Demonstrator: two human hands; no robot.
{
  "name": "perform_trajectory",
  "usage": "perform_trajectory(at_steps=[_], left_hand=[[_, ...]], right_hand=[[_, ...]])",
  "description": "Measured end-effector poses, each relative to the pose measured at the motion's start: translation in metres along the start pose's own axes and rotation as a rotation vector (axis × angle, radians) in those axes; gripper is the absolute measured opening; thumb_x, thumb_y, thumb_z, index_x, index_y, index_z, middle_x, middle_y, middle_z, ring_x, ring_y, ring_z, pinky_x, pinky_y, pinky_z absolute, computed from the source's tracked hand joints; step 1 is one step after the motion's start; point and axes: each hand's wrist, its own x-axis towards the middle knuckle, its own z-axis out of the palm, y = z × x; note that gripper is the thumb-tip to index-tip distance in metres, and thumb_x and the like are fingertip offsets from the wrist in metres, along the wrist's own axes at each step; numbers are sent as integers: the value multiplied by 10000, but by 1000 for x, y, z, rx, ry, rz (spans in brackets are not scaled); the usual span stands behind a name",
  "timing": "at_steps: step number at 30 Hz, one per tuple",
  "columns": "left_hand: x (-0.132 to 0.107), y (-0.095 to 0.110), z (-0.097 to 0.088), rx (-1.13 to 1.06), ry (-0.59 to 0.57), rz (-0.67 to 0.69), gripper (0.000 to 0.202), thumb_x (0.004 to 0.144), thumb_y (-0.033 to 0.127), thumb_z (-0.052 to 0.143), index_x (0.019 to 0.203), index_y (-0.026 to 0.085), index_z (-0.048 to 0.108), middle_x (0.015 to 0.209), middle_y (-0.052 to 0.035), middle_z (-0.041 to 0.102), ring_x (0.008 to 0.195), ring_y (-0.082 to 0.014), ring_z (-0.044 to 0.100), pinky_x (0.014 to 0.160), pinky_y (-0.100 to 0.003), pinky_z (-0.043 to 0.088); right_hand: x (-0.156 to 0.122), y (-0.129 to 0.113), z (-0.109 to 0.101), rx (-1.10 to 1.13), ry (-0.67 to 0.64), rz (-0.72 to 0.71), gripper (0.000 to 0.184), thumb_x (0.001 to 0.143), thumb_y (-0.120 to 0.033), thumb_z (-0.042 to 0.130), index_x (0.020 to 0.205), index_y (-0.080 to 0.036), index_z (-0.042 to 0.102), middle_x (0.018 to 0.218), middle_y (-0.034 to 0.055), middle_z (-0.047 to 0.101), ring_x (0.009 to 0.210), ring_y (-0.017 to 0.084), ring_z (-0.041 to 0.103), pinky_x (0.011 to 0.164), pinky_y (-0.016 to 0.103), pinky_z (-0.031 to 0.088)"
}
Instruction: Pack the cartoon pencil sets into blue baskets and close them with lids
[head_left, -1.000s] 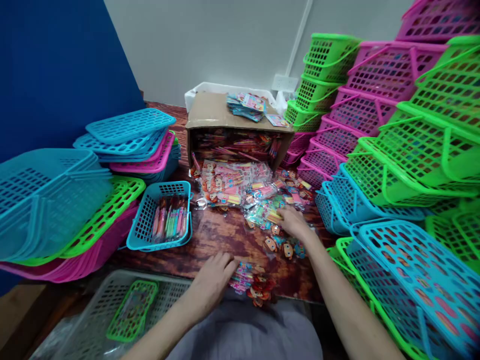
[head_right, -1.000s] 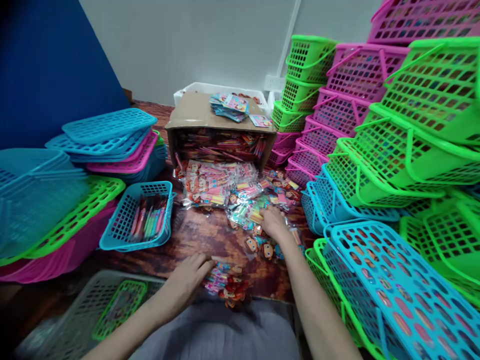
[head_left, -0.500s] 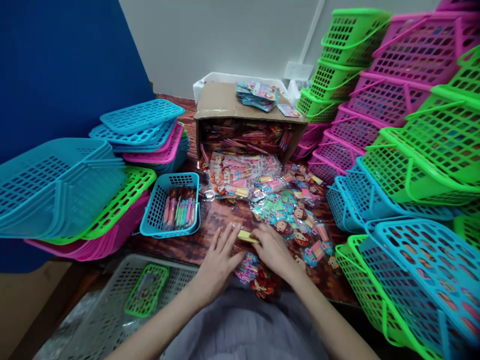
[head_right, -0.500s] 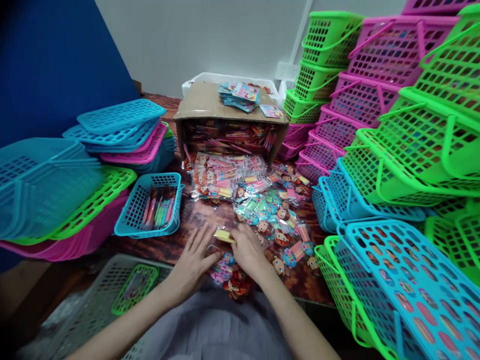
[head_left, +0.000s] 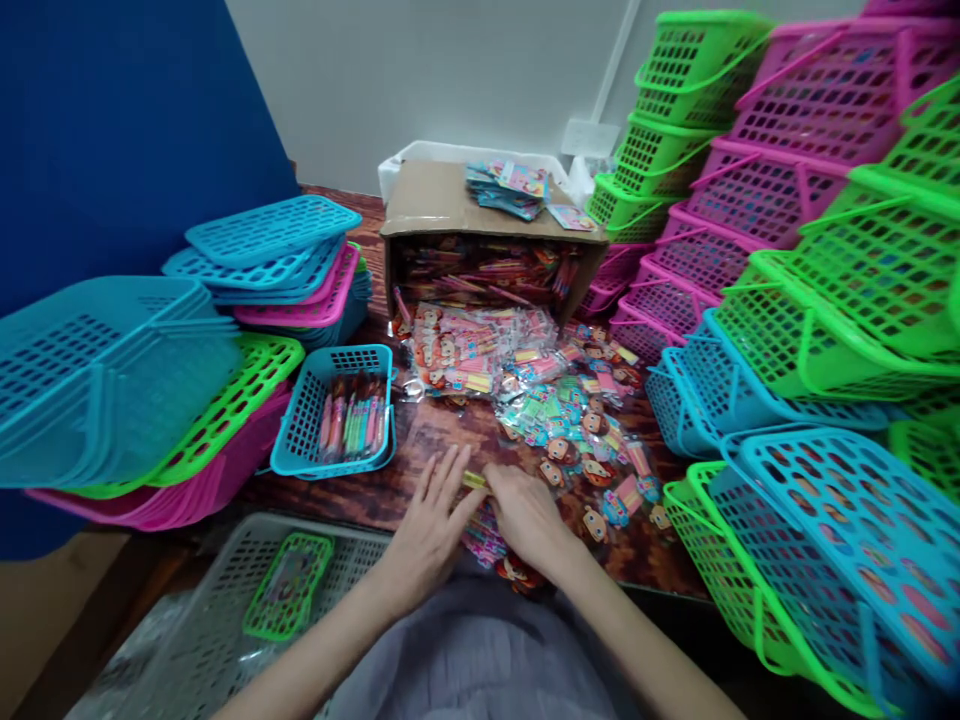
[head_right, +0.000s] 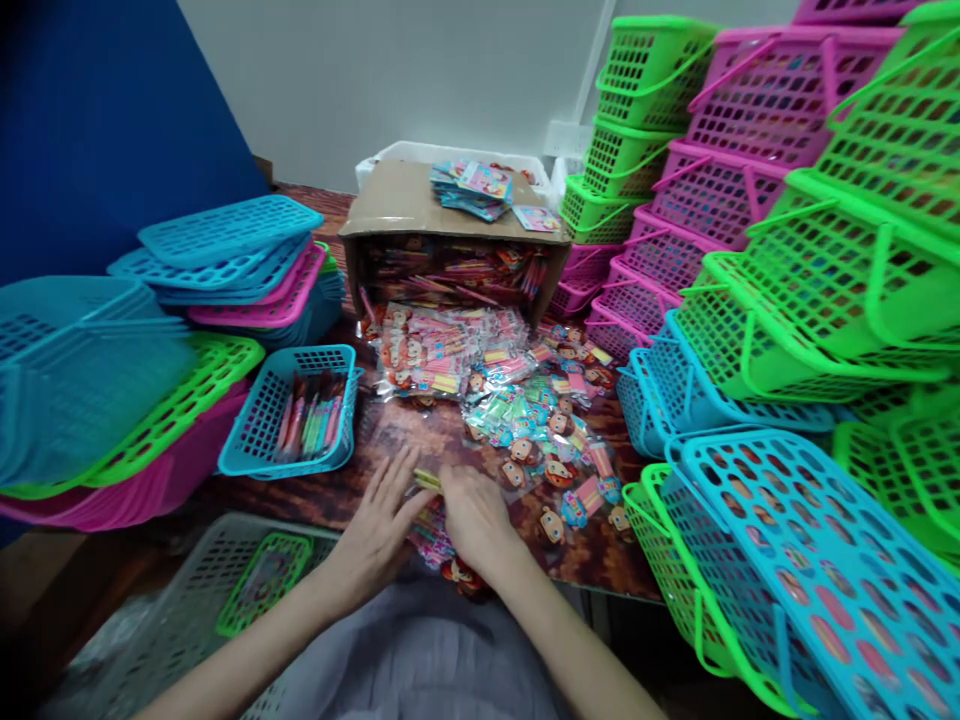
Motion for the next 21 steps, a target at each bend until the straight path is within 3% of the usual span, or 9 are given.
perform_trajectory(at_steps=[3,5,6,8,10,13,15,18,21], left_hand=[[8,-3,-2,43,-81,4,835,711,14,538,1494,147,279,1554,-222,299,1442,-329,290,1183,-610,74],[17,-5,-6,48,-214,1,785,734,69,570,1475,135,320,1347,-165,554,1278,-299,482,1184,-600,85],[21,-5,-8,45,-285,-1,723,739,100,596,1432,137,391,1250,-131,610,1199,-292,525,1181,-583,128],[28,-6,-13,28,-394,-7,579,733,139,637,1302,150,528,1158,-99,631,1113,-293,539,1140,-533,258],[30,-6,-14,-1,-445,-22,497,731,127,630,1224,165,582,1169,-97,616,1100,-294,522,1059,-475,364],[27,-5,-12,-35,-455,-76,555,730,71,568,1275,170,556,1231,-110,587,1119,-293,500,976,-432,413],[23,-4,-9,-47,-441,-104,600,732,49,538,1319,174,525,1260,-113,574,1131,-291,491,973,-430,406],[18,-3,-5,-58,-415,-112,615,729,31,524,1325,181,514,1253,-105,580,1129,-283,491,986,-424,391],[16,-2,-4,-61,-383,-103,629,708,12,526,1313,180,516,1245,-98,584,1136,-282,490,994,-416,384]], right_hand=[[-5,2,-8,165,-61,-74,212,931,-226,486,988,-166,682,1020,104,732,957,212,665,795,273,424],[-12,12,-16,294,-95,-119,238,940,-336,520,971,-194,708,999,69,742,928,194,668,799,260,434],[-18,21,-19,345,-74,-110,251,948,-356,514,988,-207,713,1005,53,742,929,184,665,811,256,440],[-33,46,-21,368,67,-1,263,968,-321,477,1049,-221,706,1052,42,731,977,181,650,872,266,443],[-51,76,-14,239,264,196,286,970,-240,435,1090,-196,690,1106,75,709,1064,212,617,959,316,423],[-76,114,10,-23,450,470,325,960,-210,412,1170,-134,648,1156,151,669,1125,272,572,996,391,412],[-85,121,28,-116,496,584,362,957,-263,450,1256,-122,598,1228,182,631,1148,304,552,970,426,434],[-85,106,48,-140,452,571,380,958,-274,463,1299,-154,580,1366,178,565,1255,342,481,985,491,424],[-79,83,54,-3,353,317,406,961,-170,404,1323,-222,580,1445,98,526,1354,292,407,1047,470,399]])
